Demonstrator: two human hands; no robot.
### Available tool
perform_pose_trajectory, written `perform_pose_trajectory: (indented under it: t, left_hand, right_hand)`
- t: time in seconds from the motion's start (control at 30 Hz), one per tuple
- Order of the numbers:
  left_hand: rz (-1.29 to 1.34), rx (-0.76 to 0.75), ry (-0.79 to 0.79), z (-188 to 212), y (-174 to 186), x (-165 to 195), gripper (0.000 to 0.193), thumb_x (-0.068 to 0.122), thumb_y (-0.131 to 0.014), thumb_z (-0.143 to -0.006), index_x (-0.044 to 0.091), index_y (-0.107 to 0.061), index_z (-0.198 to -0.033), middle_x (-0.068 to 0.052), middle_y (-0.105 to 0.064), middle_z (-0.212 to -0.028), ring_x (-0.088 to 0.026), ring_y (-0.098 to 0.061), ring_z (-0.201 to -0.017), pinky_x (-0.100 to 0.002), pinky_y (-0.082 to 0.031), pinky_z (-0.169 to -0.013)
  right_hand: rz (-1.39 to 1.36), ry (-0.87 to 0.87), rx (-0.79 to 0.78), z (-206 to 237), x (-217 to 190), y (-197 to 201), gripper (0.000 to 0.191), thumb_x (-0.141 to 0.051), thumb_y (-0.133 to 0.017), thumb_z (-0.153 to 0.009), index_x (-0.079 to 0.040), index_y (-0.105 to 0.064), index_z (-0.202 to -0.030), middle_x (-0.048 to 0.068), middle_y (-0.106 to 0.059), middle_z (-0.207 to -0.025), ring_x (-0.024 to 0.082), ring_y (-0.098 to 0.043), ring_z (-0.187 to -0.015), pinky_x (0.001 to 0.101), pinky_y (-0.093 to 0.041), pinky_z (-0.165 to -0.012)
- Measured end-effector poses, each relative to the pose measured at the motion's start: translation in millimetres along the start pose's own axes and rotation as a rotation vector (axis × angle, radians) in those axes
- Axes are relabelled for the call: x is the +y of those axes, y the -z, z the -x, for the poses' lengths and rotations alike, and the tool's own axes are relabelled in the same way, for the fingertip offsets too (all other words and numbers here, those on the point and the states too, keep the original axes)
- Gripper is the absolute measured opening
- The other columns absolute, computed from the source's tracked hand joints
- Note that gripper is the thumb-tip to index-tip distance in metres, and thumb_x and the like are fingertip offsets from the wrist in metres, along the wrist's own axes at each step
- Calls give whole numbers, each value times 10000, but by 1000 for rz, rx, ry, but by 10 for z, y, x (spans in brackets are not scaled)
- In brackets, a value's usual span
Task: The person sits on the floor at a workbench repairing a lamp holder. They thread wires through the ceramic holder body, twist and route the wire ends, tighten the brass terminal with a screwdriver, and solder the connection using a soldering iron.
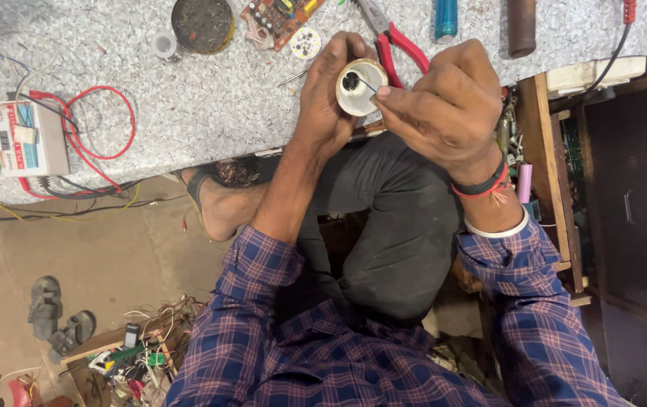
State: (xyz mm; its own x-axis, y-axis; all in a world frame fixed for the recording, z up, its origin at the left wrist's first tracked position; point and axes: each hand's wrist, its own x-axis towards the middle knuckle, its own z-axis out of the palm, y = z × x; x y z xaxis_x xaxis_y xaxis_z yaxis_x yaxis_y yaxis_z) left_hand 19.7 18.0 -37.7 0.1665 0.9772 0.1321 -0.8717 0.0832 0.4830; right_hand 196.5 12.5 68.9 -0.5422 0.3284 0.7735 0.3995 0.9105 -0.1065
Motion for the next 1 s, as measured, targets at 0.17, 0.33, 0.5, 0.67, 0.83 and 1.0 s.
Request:
perform_pose_trajectory:
  t: [0.17,0.33,0.5,0.67,0.83,1.0]
  left_hand:
    - [-36,-31,-10,1,-12,18,420,464,-624,-1072,51,-557,-1114,-40,-570,-985,-119,-591,-913,-277,-526,-816]
    - [-54,-79,0,8,-16,55,437,482,-633,-1060,64,-545,-1155,-42,-581,-1005,-108,-587,-913,-248,-522,-763]
    - [-69,-91,10,14,-24,70,453,485,-644,-1060,63,-541,-1187,-41,-583,-1008,-87,-591,-851,-237,-518,-743]
    - [-81,-92,7,11,-1,69,452,480,-645,-1060,57,-550,-1188,-40,-585,-982,-88,-592,-875,-235,-519,-749]
    - [-71,-70,32,17,-11,57,422,450,-634,-1070,54,-553,-1190,-38,-586,-1008,-91,-591,-915,-242,-521,-783]
    - [-44,-68,50,18,-43,89,369,410,-603,-1087,51,-560,-1160,-39,-597,-993,-113,-609,-911,-278,-533,-812]
  right_hand:
    - [-4,26,-29,8,59,-49,264,-83,-1024,-868,-122,-818,-1028,-12,-578,-835,227,-530,-877,356,-429,-737]
    - [-6,12,-47,8,76,-70,235,-102,-1013,-891,-133,-818,-1020,-10,-581,-857,231,-537,-909,365,-436,-759]
    - [50,38,-44,-7,66,-75,229,-102,-1007,-845,-134,-816,-966,1,-552,-850,230,-518,-873,357,-436,-717]
    - [45,31,-56,-38,43,-90,223,-120,-991,-851,-135,-825,-1000,2,-564,-873,233,-521,-891,360,-433,-724]
    - [54,46,-50,-78,20,-77,244,-92,-1004,-860,-125,-819,-1017,1,-579,-885,231,-513,-882,356,-432,-712]
    - [29,24,-107,-122,-2,-59,252,-56,-967,-852,-124,-815,-1041,13,-581,-916,239,-516,-912,373,-433,-764]
